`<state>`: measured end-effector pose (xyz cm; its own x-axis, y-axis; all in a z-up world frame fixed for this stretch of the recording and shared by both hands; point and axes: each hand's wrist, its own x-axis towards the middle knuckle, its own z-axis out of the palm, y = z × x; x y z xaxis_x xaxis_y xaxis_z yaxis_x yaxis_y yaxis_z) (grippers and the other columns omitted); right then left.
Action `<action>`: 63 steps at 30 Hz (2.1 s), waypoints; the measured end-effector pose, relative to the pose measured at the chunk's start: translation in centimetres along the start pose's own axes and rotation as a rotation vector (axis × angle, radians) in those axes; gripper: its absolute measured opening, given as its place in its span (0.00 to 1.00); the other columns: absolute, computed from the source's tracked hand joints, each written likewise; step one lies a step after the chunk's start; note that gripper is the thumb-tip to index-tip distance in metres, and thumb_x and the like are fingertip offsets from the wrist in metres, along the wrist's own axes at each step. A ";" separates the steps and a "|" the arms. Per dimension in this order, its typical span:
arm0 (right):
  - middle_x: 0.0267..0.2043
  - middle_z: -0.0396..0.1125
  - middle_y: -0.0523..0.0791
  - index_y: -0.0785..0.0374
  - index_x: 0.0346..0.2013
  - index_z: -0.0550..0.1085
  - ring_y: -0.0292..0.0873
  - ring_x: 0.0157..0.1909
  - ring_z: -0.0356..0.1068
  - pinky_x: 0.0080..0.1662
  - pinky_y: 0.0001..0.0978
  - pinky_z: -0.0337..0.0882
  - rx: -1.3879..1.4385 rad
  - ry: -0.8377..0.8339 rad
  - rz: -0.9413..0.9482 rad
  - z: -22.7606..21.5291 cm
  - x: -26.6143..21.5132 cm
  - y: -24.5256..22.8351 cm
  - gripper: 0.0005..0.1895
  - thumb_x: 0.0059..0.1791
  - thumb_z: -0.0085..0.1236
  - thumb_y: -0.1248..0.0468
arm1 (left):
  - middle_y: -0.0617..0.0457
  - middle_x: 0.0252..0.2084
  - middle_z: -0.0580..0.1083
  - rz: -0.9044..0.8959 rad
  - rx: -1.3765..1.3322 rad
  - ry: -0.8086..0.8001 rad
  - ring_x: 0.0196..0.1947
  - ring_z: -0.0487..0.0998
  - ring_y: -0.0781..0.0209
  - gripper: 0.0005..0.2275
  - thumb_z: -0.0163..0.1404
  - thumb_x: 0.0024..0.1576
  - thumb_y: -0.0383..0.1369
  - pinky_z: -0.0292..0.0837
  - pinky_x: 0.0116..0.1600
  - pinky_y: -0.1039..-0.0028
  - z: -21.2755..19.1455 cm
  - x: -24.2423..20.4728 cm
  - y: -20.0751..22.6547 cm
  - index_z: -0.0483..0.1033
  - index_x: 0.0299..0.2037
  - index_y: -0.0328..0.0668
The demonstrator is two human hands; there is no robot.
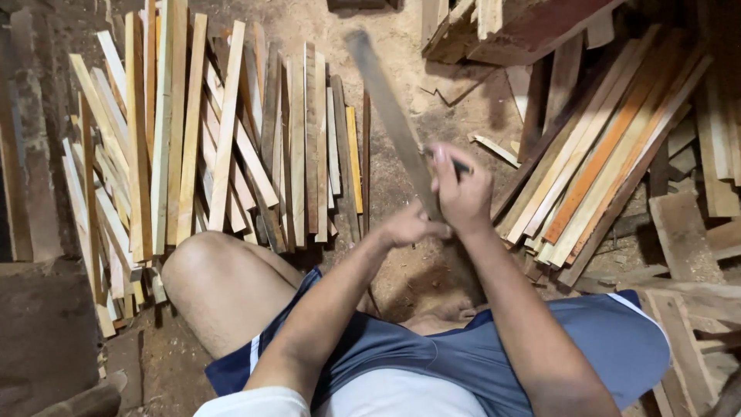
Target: The person marks and shaves thin wooden strips using a pencil and a metal tool in a workshop environment.
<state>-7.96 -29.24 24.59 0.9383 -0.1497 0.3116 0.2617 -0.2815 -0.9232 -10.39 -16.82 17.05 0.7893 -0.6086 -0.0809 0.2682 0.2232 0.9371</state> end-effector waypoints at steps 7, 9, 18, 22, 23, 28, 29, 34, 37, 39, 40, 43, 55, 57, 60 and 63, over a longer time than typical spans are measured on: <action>0.20 0.71 0.46 0.59 0.43 0.84 0.39 0.21 0.69 0.30 0.33 0.72 -0.090 -0.027 0.159 -3.2 -7.1 5.4 0.09 0.55 0.57 0.63 | 0.49 0.40 0.80 0.129 -0.208 0.122 0.41 0.81 0.62 0.17 0.63 0.48 0.21 0.80 0.46 0.72 -3.8 1.4 1.7 0.74 0.47 0.42; 0.17 0.70 0.46 0.57 0.42 0.84 0.38 0.19 0.67 0.27 0.32 0.69 -0.121 -0.044 0.189 -4.1 -6.9 5.5 0.08 0.55 0.58 0.63 | 0.46 0.40 0.79 0.127 -0.238 0.156 0.41 0.82 0.58 0.17 0.63 0.49 0.21 0.81 0.43 0.72 -3.8 1.0 2.6 0.72 0.46 0.40; 0.16 0.69 0.46 0.57 0.42 0.84 0.38 0.20 0.68 0.29 0.30 0.71 -0.023 -0.055 0.163 -2.4 -4.9 5.2 0.08 0.56 0.57 0.63 | 0.43 0.45 0.78 0.139 -0.041 0.154 0.47 0.80 0.51 0.19 0.65 0.48 0.22 0.79 0.53 0.63 -4.4 1.7 2.1 0.75 0.49 0.40; 0.21 0.71 0.47 0.60 0.43 0.83 0.38 0.22 0.68 0.31 0.34 0.71 -0.052 -0.046 0.258 -5.9 -7.4 7.3 0.08 0.55 0.57 0.64 | 0.41 0.43 0.78 0.244 -0.234 0.167 0.48 0.80 0.48 0.18 0.64 0.48 0.22 0.77 0.55 0.62 -6.0 0.8 4.4 0.73 0.46 0.42; 0.19 0.70 0.47 0.59 0.43 0.83 0.37 0.21 0.66 0.30 0.33 0.70 -0.107 -0.061 0.282 -6.7 -7.4 6.8 0.08 0.56 0.57 0.63 | 0.40 0.44 0.78 0.274 -0.255 0.181 0.48 0.80 0.48 0.17 0.63 0.49 0.21 0.76 0.55 0.64 -6.2 0.5 4.6 0.71 0.46 0.40; 0.17 0.70 0.45 0.58 0.43 0.83 0.35 0.20 0.66 0.29 0.29 0.70 -0.099 -0.012 0.259 -6.2 -7.3 7.2 0.08 0.56 0.57 0.63 | 0.38 0.44 0.77 0.275 -0.295 0.165 0.49 0.81 0.48 0.16 0.60 0.51 0.19 0.78 0.52 0.68 -5.3 0.8 4.7 0.69 0.46 0.39; 0.18 0.70 0.45 0.58 0.43 0.83 0.36 0.21 0.66 0.29 0.29 0.70 -0.083 -0.013 0.251 -5.9 -7.4 7.6 0.08 0.56 0.57 0.63 | 0.37 0.44 0.77 0.295 -0.299 0.169 0.49 0.80 0.47 0.16 0.60 0.51 0.19 0.77 0.53 0.67 -5.4 0.9 4.3 0.69 0.46 0.38; 0.27 0.74 0.51 0.62 0.43 0.83 0.41 0.25 0.71 0.32 0.36 0.73 -0.104 0.039 0.293 -8.4 -9.0 10.3 0.07 0.54 0.58 0.66 | 0.35 0.43 0.77 0.357 -0.299 0.181 0.51 0.80 0.42 0.17 0.61 0.50 0.19 0.76 0.56 0.61 -7.6 0.8 5.3 0.69 0.46 0.38; 0.31 0.75 0.56 0.65 0.43 0.83 0.43 0.29 0.71 0.33 0.44 0.71 -0.207 0.091 0.311 -9.4 -9.4 11.3 0.07 0.54 0.60 0.66 | 0.36 0.43 0.77 0.358 -0.284 0.213 0.50 0.81 0.43 0.17 0.60 0.51 0.19 0.76 0.55 0.62 -7.2 0.3 6.4 0.67 0.46 0.38; 0.20 0.69 0.47 0.65 0.44 0.82 0.36 0.23 0.67 0.29 0.28 0.71 -0.074 0.133 0.243 -8.7 -8.1 9.9 0.10 0.57 0.54 0.65 | 0.38 0.44 0.78 0.282 -0.211 0.197 0.50 0.81 0.45 0.17 0.62 0.51 0.22 0.76 0.55 0.64 -6.1 0.2 7.0 0.69 0.47 0.40; 0.20 0.69 0.47 0.65 0.44 0.82 0.36 0.23 0.67 0.29 0.28 0.71 -0.070 0.127 0.239 -7.3 -7.4 9.2 0.10 0.57 0.54 0.65 | 0.38 0.44 0.78 0.287 -0.208 0.203 0.50 0.81 0.45 0.17 0.62 0.51 0.22 0.76 0.55 0.64 -5.4 0.5 6.0 0.69 0.47 0.40; 0.25 0.73 0.52 0.66 0.44 0.82 0.39 0.24 0.72 0.30 0.30 0.73 0.093 0.152 0.152 -3.8 -5.6 6.2 0.09 0.56 0.56 0.67 | 0.42 0.42 0.79 0.231 -0.188 0.113 0.47 0.81 0.49 0.18 0.64 0.49 0.22 0.77 0.53 0.64 -2.9 1.9 2.7 0.71 0.46 0.42; 0.22 0.73 0.49 0.61 0.41 0.84 0.36 0.19 0.68 0.27 0.31 0.71 -0.006 0.004 0.209 -3.9 -6.3 8.6 0.09 0.55 0.58 0.61 | 0.47 0.43 0.80 0.212 -0.112 0.141 0.46 0.82 0.56 0.19 0.65 0.48 0.21 0.78 0.54 0.64 -4.6 1.4 3.1 0.75 0.49 0.40; 0.26 0.73 0.50 0.61 0.43 0.82 0.38 0.20 0.68 0.29 0.32 0.71 -0.075 0.029 0.331 -6.6 -7.6 9.5 0.09 0.56 0.56 0.61 | 0.39 0.43 0.79 0.310 -0.241 0.178 0.48 0.81 0.45 0.16 0.64 0.49 0.23 0.75 0.57 0.60 -6.2 0.7 5.7 0.73 0.45 0.41; 0.31 0.75 0.54 0.57 0.43 0.83 0.54 0.35 0.77 0.36 0.46 0.72 -0.380 -0.032 0.389 -9.4 -8.8 15.1 0.09 0.55 0.61 0.58 | 0.39 0.44 0.78 0.392 -0.252 0.187 0.48 0.81 0.46 0.17 0.62 0.51 0.23 0.75 0.57 0.61 -8.0 0.4 7.1 0.70 0.47 0.40; 0.29 0.74 0.53 0.62 0.47 0.81 0.41 0.24 0.71 0.31 0.33 0.73 -0.130 0.209 0.319 -8.0 -8.4 11.5 0.10 0.57 0.54 0.65 | 0.37 0.45 0.78 0.383 -0.329 0.250 0.49 0.82 0.44 0.16 0.60 0.52 0.20 0.77 0.57 0.61 -8.8 1.1 7.0 0.68 0.47 0.40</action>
<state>-14.62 -38.81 13.21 0.8984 -0.4342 0.0657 -0.0782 -0.3052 -0.9491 -2.79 -9.26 20.54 0.9604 -0.2471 0.1283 0.0633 0.6425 0.7637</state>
